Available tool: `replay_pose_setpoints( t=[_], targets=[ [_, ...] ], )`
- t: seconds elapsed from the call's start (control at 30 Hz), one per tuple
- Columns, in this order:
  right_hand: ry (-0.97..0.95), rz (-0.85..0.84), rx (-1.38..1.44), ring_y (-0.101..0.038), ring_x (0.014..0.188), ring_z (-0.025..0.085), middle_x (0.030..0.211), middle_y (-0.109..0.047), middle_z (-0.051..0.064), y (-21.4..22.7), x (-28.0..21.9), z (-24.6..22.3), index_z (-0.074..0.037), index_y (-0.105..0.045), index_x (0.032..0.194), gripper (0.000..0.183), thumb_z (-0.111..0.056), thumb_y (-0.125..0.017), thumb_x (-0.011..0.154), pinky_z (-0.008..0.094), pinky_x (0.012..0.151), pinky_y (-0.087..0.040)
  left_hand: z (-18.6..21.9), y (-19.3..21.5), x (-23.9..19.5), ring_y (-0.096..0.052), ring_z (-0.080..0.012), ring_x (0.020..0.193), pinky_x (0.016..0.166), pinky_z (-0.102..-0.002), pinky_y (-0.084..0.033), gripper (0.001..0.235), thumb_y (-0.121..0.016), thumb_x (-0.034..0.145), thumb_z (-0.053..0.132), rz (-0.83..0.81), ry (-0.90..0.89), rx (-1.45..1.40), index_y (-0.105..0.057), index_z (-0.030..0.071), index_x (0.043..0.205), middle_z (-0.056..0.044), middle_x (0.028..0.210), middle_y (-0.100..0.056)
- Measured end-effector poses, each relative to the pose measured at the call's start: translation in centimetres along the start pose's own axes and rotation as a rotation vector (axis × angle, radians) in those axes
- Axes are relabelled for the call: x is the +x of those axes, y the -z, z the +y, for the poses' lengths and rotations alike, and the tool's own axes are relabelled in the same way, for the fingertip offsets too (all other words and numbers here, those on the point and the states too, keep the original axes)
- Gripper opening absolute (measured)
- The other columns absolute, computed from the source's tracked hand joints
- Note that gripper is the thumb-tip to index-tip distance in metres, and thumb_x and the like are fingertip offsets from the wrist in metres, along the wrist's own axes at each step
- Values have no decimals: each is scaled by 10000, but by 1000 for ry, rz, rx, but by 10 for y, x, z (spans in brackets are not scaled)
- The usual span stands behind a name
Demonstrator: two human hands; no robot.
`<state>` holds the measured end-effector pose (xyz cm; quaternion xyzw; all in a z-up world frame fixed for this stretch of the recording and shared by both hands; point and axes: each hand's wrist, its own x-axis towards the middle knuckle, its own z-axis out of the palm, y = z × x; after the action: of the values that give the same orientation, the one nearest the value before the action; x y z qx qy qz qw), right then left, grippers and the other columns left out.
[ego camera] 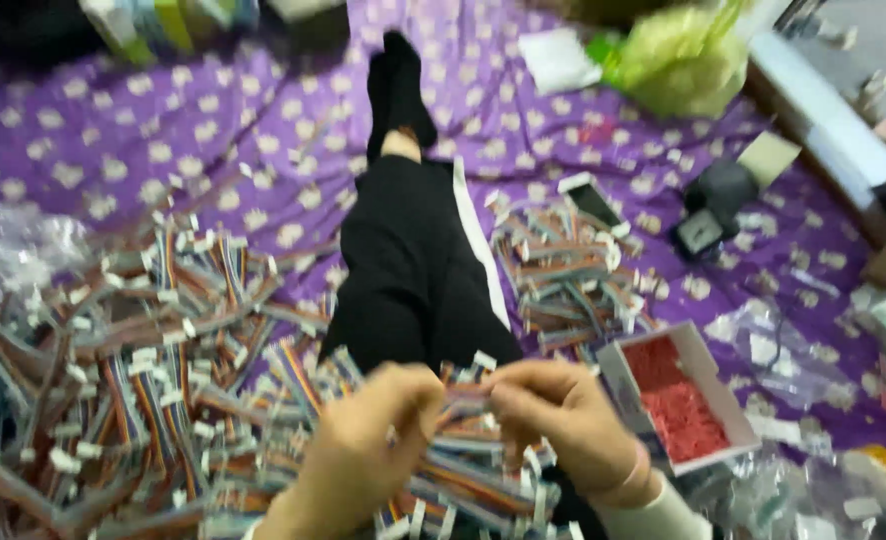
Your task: Manually attaching small plastic connectors to the ends of multi-colored ribbon cable assemblies.
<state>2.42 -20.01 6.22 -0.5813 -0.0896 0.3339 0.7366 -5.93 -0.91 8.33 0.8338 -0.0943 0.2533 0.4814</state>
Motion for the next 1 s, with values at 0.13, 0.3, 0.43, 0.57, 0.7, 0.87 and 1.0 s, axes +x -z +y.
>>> replay_pose_setpoints(
  t=[0.13, 0.3, 0.43, 0.57, 0.7, 0.87, 1.0],
  targets=[
    [-66, -92, 25, -520, 381, 155, 657, -657, 140, 5, 2, -2, 98, -695, 818, 219, -96, -607, 869, 238, 361, -389, 8, 3, 10, -628, -153, 588, 509, -246, -502, 219, -642, 690, -24, -140, -280, 115, -616, 80, 881, -26, 786, -648],
    [-214, -243, 24, -473, 447, 97, 586, -599, 101, 11, 0, -11, 98, -708, 896, 189, -67, -713, 805, 177, 412, -313, 9, 3, 16, -523, -32, 501, 420, -153, -427, 207, -634, 679, -63, -227, -177, -40, -668, 67, 836, -5, 682, -621],
    [-157, -135, 10, -499, 391, 102, 513, -601, 102, 7, 1, -7, 112, -714, 846, 212, -86, -739, 776, 181, 373, -327, 7, -10, 13, -704, -78, 633, 564, -182, -589, 153, -682, 735, 54, -150, -103, -41, -703, 99, 879, -41, 768, -728],
    [-99, 5, 189, -538, 432, 179, 616, -609, 186, 4, 1, 0, 141, -660, 786, 122, 24, -694, 782, 248, 366, -434, -7, -18, 8, -779, -135, 707, 605, -216, -660, 406, -811, 630, 122, -38, -6, -140, -686, 53, 1010, -120, 900, -757],
    [-73, -34, 198, -513, 406, 169, 560, -573, 147, 4, 3, 10, 111, -650, 775, 117, 1, -682, 801, 253, 383, -415, -5, -14, 11, -742, -137, 750, 634, -222, -616, 443, -864, 554, 126, -55, -83, -68, -708, 74, 965, -87, 904, -746],
    [-52, -145, 172, -547, 481, 167, 666, -587, 142, 0, 6, 12, 96, -631, 823, 109, -12, -645, 826, 252, 434, -465, -3, -3, 17, -669, -121, 742, 620, -222, -565, 393, -835, 543, 106, -97, -86, -74, -717, 93, 917, -38, 835, -736],
    [22, -296, -32, -581, 553, 128, 769, -581, 111, -3, 3, -3, 35, -552, 971, 168, -26, -605, 824, 239, 536, -490, 4, 13, 29, -661, -151, 810, 692, -261, -561, 351, -761, 555, 52, -224, -83, -139, -685, 90, 896, -25, 854, -718]
  ],
)
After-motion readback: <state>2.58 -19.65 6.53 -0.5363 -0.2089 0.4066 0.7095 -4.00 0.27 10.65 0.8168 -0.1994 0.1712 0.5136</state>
